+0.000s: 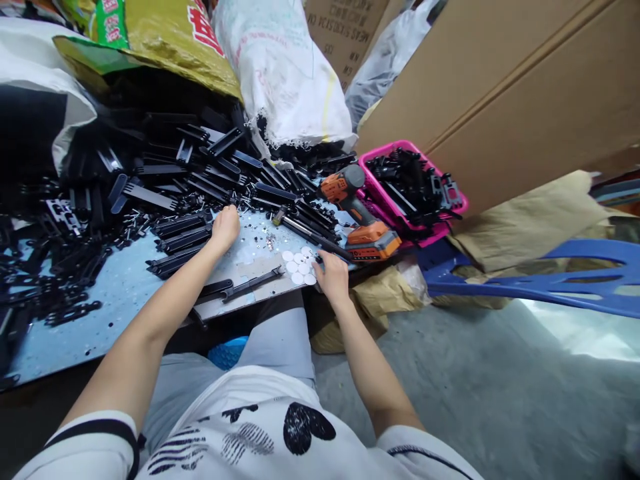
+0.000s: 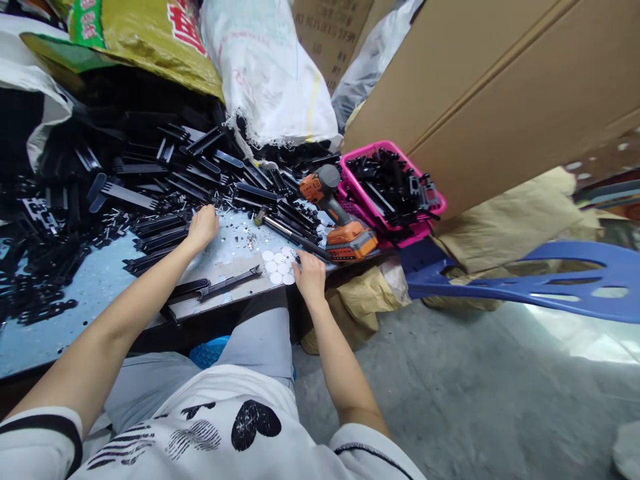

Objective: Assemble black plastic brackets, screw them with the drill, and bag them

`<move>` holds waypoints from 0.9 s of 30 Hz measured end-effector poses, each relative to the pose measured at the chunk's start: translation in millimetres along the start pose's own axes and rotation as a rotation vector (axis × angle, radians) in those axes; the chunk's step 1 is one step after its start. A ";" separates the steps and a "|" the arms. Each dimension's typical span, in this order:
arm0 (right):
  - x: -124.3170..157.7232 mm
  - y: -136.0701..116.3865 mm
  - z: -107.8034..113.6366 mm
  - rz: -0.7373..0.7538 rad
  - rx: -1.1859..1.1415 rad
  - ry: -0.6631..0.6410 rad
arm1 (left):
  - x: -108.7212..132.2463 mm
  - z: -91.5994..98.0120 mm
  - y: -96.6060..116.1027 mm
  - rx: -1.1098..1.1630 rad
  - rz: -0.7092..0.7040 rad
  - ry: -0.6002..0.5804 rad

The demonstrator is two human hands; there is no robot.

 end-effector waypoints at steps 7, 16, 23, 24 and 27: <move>-20.0 -50.8 -18.1 0.087 0.024 -0.133 | 145.6 64.0 -85.3 0.402 0.037 0.273; -17.6 -53.3 -39.8 0.114 0.207 -0.195 | 236.6 51.6 -122.2 0.218 0.092 0.154; -60.3 -51.3 -54.8 -0.021 0.304 -0.201 | 227.0 56.3 -103.2 -0.126 0.097 -0.042; -63.9 -52.3 -57.1 -0.007 0.288 -0.216 | 227.1 57.0 -102.2 -0.143 0.107 -0.051; -67.4 -60.4 -57.1 0.010 0.115 -0.223 | 228.4 56.7 -99.6 -0.155 0.113 -0.075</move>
Point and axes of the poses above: each hand's wrist, its own x-axis away from the middle knuckle, its own z-axis out of the back of the hand, y = z × x, the point moved 8 cm from there along -x, towards the middle knuckle, and after that the axes turned 5 degrees about -y, right-handed, at the moved point
